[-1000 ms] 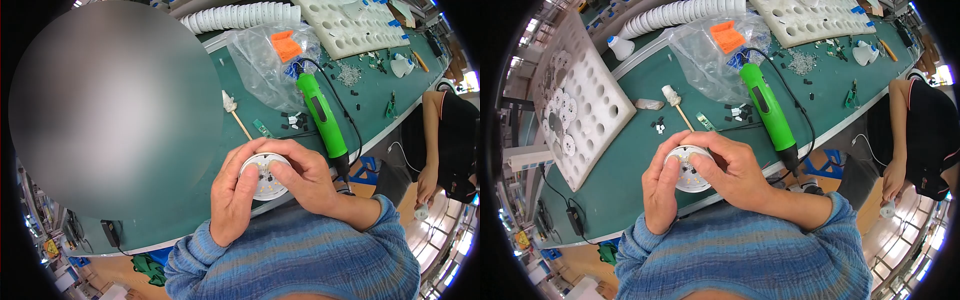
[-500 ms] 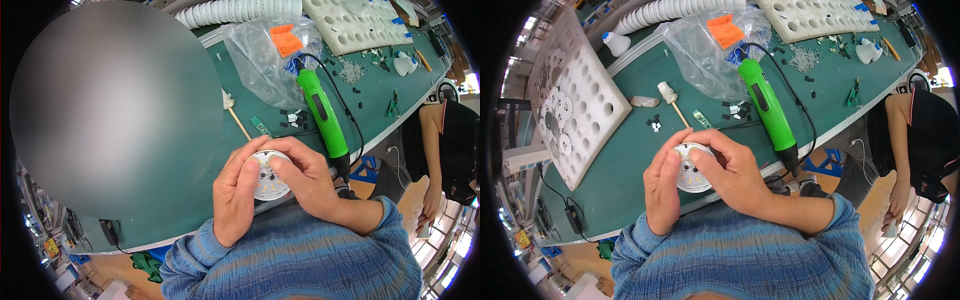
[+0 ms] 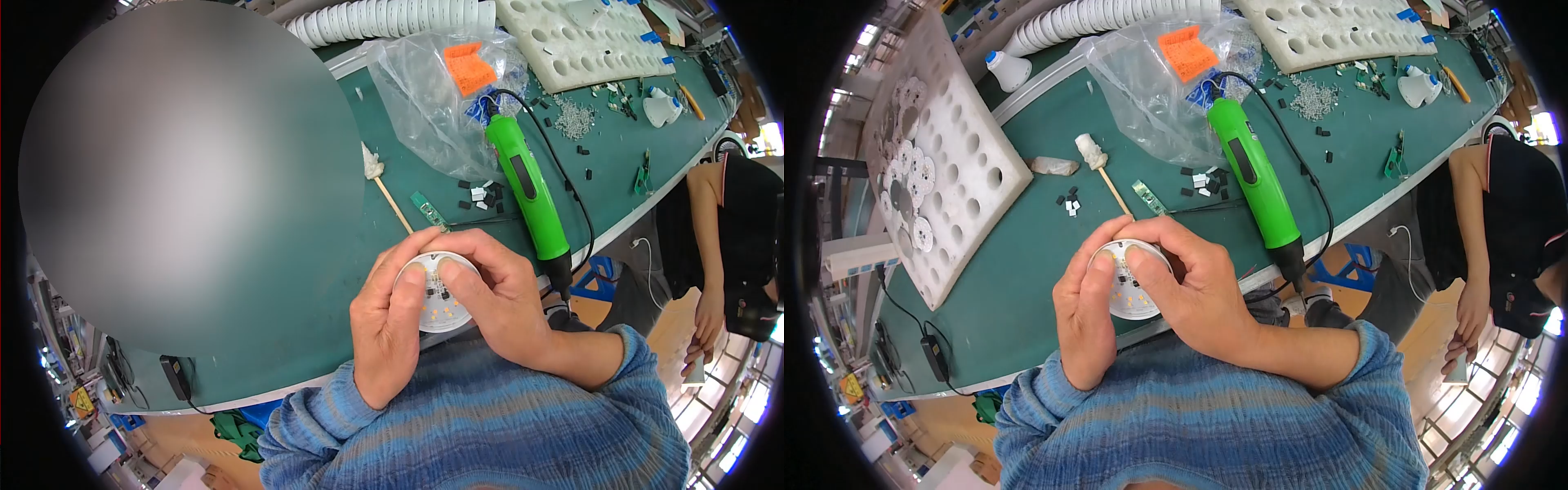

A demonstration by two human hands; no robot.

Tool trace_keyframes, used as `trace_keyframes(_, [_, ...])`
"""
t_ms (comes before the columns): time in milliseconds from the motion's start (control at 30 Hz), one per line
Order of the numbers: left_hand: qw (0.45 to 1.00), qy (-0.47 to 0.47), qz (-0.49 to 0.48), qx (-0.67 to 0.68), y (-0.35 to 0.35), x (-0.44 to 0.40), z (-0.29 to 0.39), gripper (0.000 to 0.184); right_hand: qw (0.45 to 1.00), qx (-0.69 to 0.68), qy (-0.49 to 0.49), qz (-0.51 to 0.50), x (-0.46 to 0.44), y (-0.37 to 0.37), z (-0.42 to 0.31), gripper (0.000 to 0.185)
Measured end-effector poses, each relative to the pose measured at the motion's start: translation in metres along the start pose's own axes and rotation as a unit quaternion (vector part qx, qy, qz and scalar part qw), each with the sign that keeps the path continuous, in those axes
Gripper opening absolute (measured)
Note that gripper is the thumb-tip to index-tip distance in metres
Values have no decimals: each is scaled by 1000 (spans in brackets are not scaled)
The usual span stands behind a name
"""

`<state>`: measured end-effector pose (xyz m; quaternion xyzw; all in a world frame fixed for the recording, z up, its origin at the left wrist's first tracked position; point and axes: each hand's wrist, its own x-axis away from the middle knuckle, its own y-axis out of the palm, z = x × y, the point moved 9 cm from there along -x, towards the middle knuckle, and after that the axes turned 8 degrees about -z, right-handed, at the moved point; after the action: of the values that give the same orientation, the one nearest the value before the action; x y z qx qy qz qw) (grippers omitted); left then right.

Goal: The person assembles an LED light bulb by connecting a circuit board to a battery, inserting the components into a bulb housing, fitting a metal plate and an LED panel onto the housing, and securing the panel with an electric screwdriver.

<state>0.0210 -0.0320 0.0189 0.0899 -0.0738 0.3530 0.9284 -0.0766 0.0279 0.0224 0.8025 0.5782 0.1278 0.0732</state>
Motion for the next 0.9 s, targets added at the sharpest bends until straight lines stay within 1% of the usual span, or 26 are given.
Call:
trace_keyframes(100, [999, -22, 11, 32, 0, 1, -6, 33, 1000, 2, 22, -11, -1, 0, 3, 19])
trace_keyframes(200, [999, -18, 4, 26, 1, 0, -4, 34, 999, 4, 38, -11, -2, -1, 3, 20])
trace_keyframes(300, [999, -14, 6, 43, 0, -1, -1, 34, 994, -8, 106, -11, -2, 0, 4, 21])
trace_keyframes(400, [996, -23, -2, 84, 0, -3, -8, 34, 992, 26, 121, -8, -2, 0, 3, 23])
trace_keyframes(500, [993, -45, -4, 109, 2, -4, -11, 36, 990, 43, 133, -2, -2, -2, 5, 25])
trace_keyframes(600, [989, -94, -24, 110, 4, -3, -12, 44, 990, 64, 126, -8, -5, -2, 7, 28])
trace_keyframes(700, [987, -110, -29, 113, 5, -1, -15, 45, 991, 21, 133, -20, -4, -1, 12, 27])
trace_keyframes(800, [987, -92, -15, 134, 5, -2, -13, 44, 991, 20, 133, -12, -3, -2, 17, 25])
trace_keyframes(900, [988, -74, -10, 134, 6, 0, -11, 43, 991, -12, 135, -11, -1, 0, 17, 24])
